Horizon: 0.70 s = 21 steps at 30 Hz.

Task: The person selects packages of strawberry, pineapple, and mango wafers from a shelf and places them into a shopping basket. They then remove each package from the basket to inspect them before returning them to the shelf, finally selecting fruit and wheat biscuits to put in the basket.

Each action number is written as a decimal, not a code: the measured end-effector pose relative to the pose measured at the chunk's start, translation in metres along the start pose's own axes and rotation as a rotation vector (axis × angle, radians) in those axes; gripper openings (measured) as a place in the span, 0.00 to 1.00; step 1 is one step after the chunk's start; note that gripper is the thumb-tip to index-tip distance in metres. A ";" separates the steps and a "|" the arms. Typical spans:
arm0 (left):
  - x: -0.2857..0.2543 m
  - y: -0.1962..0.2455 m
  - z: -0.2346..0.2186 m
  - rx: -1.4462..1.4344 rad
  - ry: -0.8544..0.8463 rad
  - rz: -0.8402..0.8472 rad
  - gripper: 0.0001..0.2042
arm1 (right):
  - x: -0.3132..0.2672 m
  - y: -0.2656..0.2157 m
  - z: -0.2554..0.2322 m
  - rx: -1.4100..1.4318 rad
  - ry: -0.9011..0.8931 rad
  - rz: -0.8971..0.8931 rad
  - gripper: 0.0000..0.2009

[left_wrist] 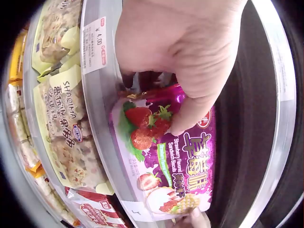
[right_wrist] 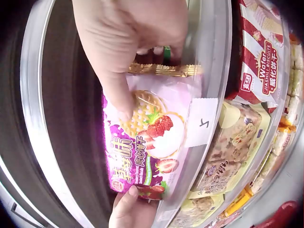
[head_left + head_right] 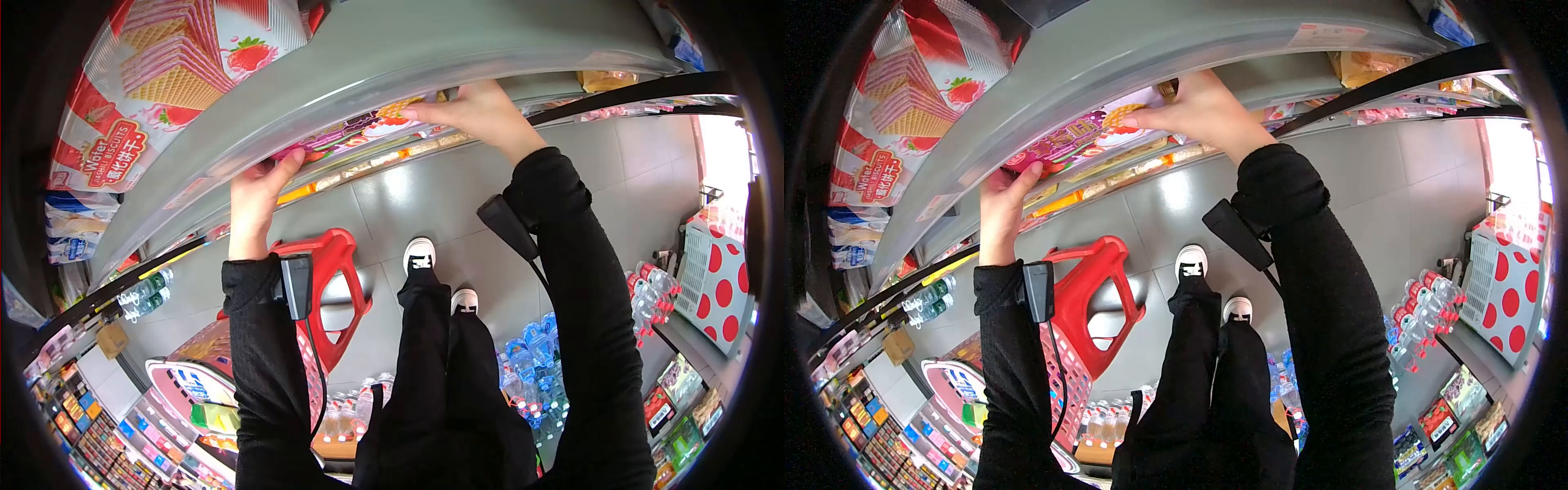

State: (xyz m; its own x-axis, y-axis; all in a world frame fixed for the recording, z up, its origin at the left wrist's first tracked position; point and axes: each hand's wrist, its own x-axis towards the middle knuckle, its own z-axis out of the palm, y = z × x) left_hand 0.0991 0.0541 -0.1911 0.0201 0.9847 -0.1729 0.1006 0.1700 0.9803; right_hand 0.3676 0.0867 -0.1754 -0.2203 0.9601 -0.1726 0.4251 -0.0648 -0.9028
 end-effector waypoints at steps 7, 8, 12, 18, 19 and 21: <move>0.000 -0.004 -0.001 -0.015 0.029 0.027 0.18 | 0.006 0.014 0.005 0.065 -0.028 -0.058 0.18; 0.001 -0.005 -0.002 -0.017 0.044 -0.004 0.18 | 0.006 0.016 0.004 0.065 -0.029 -0.060 0.18; 0.001 -0.004 -0.003 -0.044 0.051 0.015 0.17 | 0.007 0.013 0.001 0.018 -0.062 0.026 0.16; -0.007 0.000 -0.007 -0.079 0.071 0.017 0.18 | 0.007 0.015 -0.003 0.024 -0.095 0.094 0.15; -0.009 -0.002 -0.010 -0.085 0.051 0.025 0.20 | 0.006 0.018 -0.003 0.030 -0.100 0.059 0.16; -0.014 -0.003 -0.011 -0.091 0.032 0.041 0.23 | 0.003 0.021 0.000 0.082 -0.036 -0.108 0.22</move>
State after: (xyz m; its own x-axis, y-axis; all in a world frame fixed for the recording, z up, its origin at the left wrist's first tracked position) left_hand 0.0878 0.0407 -0.1903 -0.0098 0.9914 -0.1304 0.0097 0.1305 0.9914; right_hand 0.3759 0.0884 -0.1949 -0.2932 0.9522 -0.0853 0.3242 0.0151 -0.9459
